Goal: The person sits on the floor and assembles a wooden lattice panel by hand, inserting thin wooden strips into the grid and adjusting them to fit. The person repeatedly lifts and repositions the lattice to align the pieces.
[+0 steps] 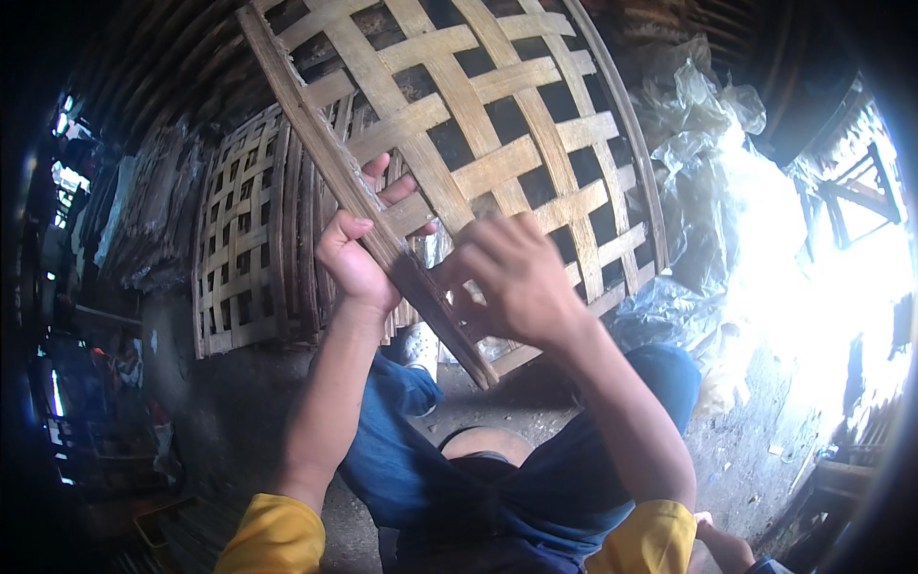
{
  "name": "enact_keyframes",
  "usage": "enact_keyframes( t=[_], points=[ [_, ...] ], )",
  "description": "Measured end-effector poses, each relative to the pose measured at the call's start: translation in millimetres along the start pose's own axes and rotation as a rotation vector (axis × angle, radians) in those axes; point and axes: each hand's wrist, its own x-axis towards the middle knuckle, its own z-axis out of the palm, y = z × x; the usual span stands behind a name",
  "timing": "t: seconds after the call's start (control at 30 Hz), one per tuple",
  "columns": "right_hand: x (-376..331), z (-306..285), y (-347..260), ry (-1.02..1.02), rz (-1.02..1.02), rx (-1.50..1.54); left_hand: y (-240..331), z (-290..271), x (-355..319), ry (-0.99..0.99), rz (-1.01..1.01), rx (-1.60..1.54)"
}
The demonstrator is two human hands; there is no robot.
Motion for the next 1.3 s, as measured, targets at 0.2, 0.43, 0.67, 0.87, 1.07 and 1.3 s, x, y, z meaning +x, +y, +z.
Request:
enact_keyframes(
  t=[0.2, 0.43, 0.67, 0.87, 1.07, 1.3],
  points=[
    [-28.1, -73.0, 54.1, 0.474, 0.338, 0.350, 7.9, -2.3, 6.0, 0.029, 0.044, -0.060],
    [-86.7, -144.8, 134.3, 0.478, 0.764, -0.118, 14.6, -13.5, 7.4, 0.060, 0.071, 0.000],
    [-95.7, -150.6, 134.3, 0.607, 0.802, -0.192, 13.7, -19.6, 11.7, 0.032, 0.063, -0.002],
    [-85.4, -145.4, 123.4, 0.610, 0.824, -0.393, 12.3, -18.5, 11.4, 0.091, 0.077, -0.006],
    [-79.9, -139.7, 114.3, 0.735, 0.572, -0.288, 17.2, -19.3, 11.0, 0.098, 0.105, 0.003],
    [-109.0, -141.0, 161.7, 0.478, 1.107, -0.286, 16.9, -20.4, 5.7, 0.121, 0.103, 0.037]
  ],
)
